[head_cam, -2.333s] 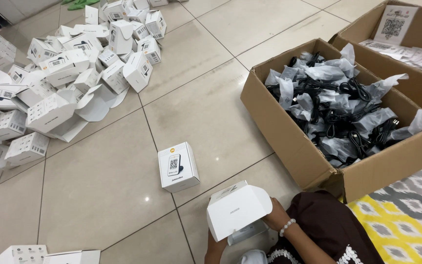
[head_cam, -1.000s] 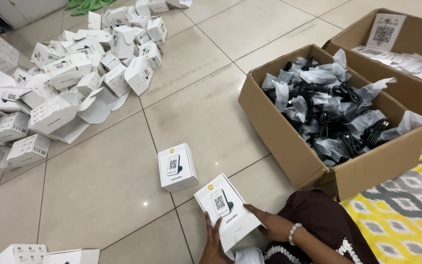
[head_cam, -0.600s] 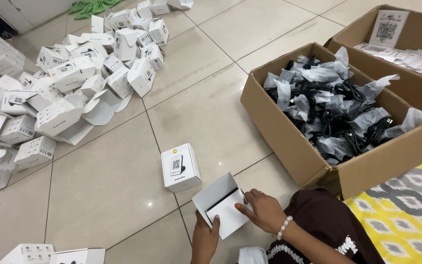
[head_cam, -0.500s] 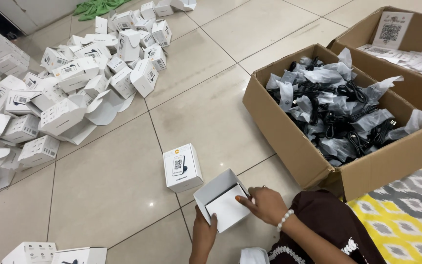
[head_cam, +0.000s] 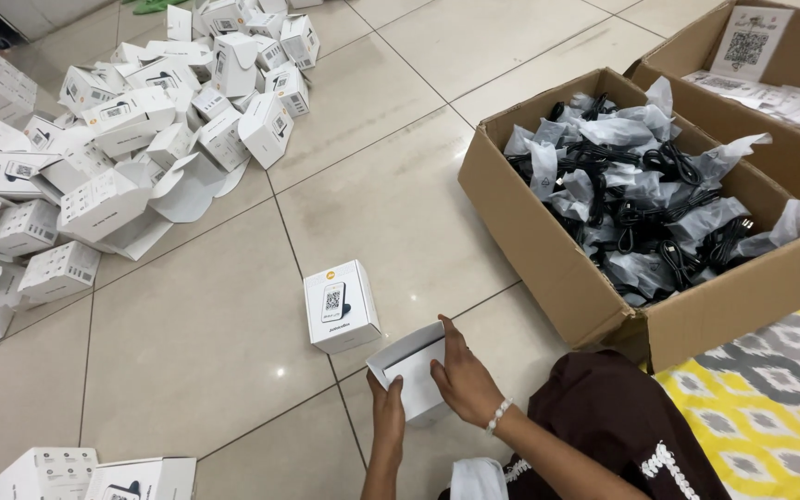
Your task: The person packs electronic cables and components into small white product boxes.
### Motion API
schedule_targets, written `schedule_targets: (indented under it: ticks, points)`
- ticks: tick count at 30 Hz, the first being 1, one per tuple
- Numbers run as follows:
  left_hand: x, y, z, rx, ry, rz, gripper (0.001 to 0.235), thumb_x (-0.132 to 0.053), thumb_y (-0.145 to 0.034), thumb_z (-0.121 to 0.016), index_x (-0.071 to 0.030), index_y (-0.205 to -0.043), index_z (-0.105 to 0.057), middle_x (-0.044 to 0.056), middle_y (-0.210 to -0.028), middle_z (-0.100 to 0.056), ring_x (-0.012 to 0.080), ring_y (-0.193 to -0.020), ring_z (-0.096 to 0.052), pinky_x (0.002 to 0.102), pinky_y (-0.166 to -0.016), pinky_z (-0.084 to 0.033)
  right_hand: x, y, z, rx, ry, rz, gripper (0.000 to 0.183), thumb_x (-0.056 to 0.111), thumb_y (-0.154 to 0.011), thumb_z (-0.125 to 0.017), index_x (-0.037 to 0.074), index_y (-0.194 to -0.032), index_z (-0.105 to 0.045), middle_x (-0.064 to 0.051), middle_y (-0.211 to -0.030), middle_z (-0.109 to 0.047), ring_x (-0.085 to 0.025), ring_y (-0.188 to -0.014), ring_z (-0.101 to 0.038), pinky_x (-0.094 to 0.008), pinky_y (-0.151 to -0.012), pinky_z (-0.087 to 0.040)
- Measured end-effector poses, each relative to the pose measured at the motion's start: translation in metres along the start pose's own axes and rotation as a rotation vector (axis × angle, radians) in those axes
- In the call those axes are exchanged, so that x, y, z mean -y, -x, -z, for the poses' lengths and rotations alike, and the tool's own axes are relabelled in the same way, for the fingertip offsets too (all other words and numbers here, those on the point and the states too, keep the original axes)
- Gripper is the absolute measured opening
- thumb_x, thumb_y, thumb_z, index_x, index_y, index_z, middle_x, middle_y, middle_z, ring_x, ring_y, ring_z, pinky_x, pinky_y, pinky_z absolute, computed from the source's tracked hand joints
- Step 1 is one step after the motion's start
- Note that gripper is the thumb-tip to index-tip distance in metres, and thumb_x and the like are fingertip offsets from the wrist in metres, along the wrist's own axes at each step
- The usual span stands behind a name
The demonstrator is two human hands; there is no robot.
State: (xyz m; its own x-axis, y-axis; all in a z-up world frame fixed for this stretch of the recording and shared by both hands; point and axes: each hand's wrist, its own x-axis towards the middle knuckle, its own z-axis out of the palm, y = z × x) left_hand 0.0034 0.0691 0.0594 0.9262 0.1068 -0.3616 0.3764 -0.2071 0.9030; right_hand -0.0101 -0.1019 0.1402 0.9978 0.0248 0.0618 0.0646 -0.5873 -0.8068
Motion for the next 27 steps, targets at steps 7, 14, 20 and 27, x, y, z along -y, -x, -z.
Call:
schedule_targets:
  ticks: [7, 14, 20, 27]
  points:
    - [-0.002, 0.012, 0.018, 0.037, -0.231, -0.212, 0.064, -0.015, -0.099, -0.034, -0.009, -0.16, -0.019, 0.02, -0.155, -0.045, 0.0343, -0.14, -0.05, 0.042, -0.114, -0.041, -0.035, -0.003, 0.026, 0.062, 0.058, 0.005, 0.072, 0.005, -0.093, -0.052, 0.013, -0.159, -0.023, -0.022, -0.091, -0.07, -0.037, -0.079, -0.07, -0.046, -0.076, -0.057]
    - [0.042, -0.007, 0.024, 0.264, -0.178, -0.212, 0.099, -0.061, -0.084, -0.043, -0.02, -0.161, 0.003, 0.011, -0.169, -0.008, 0.0361, -0.156, -0.014, 0.052, -0.121, -0.026, -0.05, -0.006, 0.014, 0.048, 0.057, 0.16, 0.067, 0.008, -0.096, -0.057, 0.013, -0.156, -0.026, -0.02, -0.091, -0.07, -0.036, -0.077, -0.069, -0.046, -0.071, -0.056]
    - [0.051, -0.013, 0.024, 0.36, 0.027, 0.108, 0.129, -0.097, -0.057, -0.029, -0.032, -0.161, 0.01, 0.008, -0.17, -0.007, 0.0359, -0.156, -0.013, 0.058, -0.12, -0.028, -0.057, -0.02, 0.021, 0.099, 0.107, 0.192, 0.075, 0.005, -0.092, -0.059, 0.013, -0.158, -0.023, -0.019, -0.086, -0.071, -0.038, -0.073, -0.07, -0.047, -0.068, -0.057]
    - [0.014, 0.007, 0.023, 0.281, -0.019, -0.05, 0.104, -0.087, -0.079, -0.033, -0.028, -0.16, -0.004, 0.011, -0.168, -0.011, 0.0365, -0.155, -0.018, 0.058, -0.12, -0.029, -0.059, -0.018, 0.025, 0.14, 0.183, 0.157, 0.069, 0.005, -0.092, -0.059, 0.015, -0.155, -0.032, -0.02, -0.076, -0.072, -0.038, -0.067, -0.071, -0.047, -0.063, -0.058]
